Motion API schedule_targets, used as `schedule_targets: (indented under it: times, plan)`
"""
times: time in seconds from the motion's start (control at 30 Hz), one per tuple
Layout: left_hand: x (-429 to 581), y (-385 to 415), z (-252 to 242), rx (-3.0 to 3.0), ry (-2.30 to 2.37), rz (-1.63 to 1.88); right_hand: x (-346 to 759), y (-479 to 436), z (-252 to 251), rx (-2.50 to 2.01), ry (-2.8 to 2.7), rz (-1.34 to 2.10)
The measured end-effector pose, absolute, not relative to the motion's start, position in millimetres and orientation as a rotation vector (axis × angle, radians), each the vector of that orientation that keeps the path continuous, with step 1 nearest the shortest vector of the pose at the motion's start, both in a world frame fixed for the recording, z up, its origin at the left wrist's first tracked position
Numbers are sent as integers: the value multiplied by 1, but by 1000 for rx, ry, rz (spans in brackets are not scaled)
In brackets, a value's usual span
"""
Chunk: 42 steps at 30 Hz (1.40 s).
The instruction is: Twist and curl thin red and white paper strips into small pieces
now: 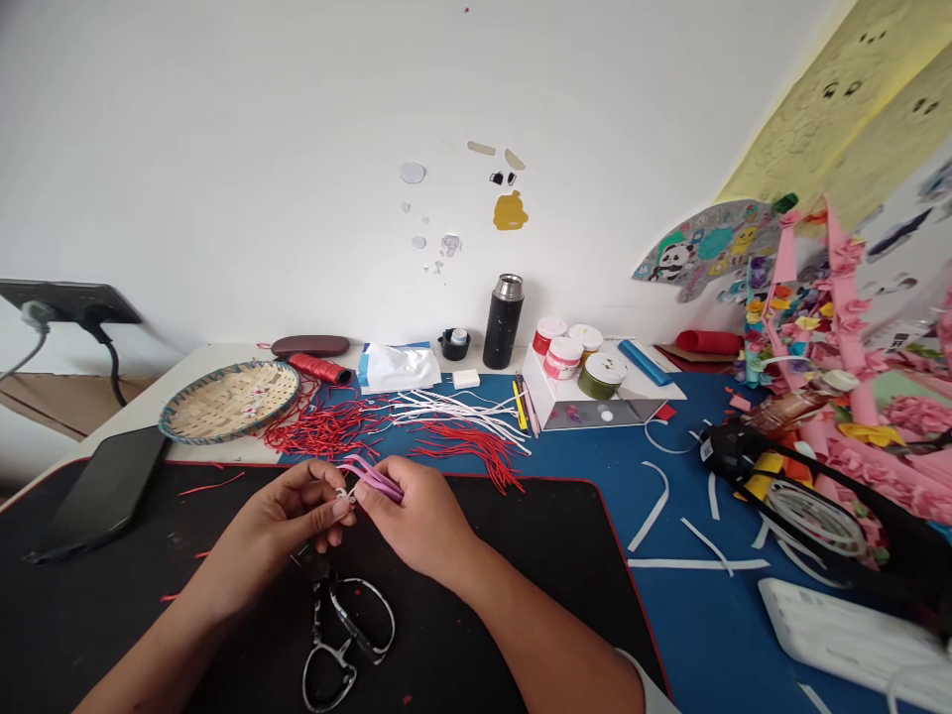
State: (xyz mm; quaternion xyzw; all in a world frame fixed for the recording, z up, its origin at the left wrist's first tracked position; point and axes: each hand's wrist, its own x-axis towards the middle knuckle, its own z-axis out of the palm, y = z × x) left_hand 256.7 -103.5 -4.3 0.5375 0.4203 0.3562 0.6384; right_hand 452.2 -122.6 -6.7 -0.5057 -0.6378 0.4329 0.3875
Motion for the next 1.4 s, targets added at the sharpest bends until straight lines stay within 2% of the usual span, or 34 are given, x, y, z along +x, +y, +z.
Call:
schedule_targets:
  times: [1.0,1.4]
  plan:
    - [256,-103,-9,1155,905,773,451,-128,-16,-1287,-1955,612]
    - [254,-102,-11,1119,897,803,452,-124,-10,-1234,-1712,945]
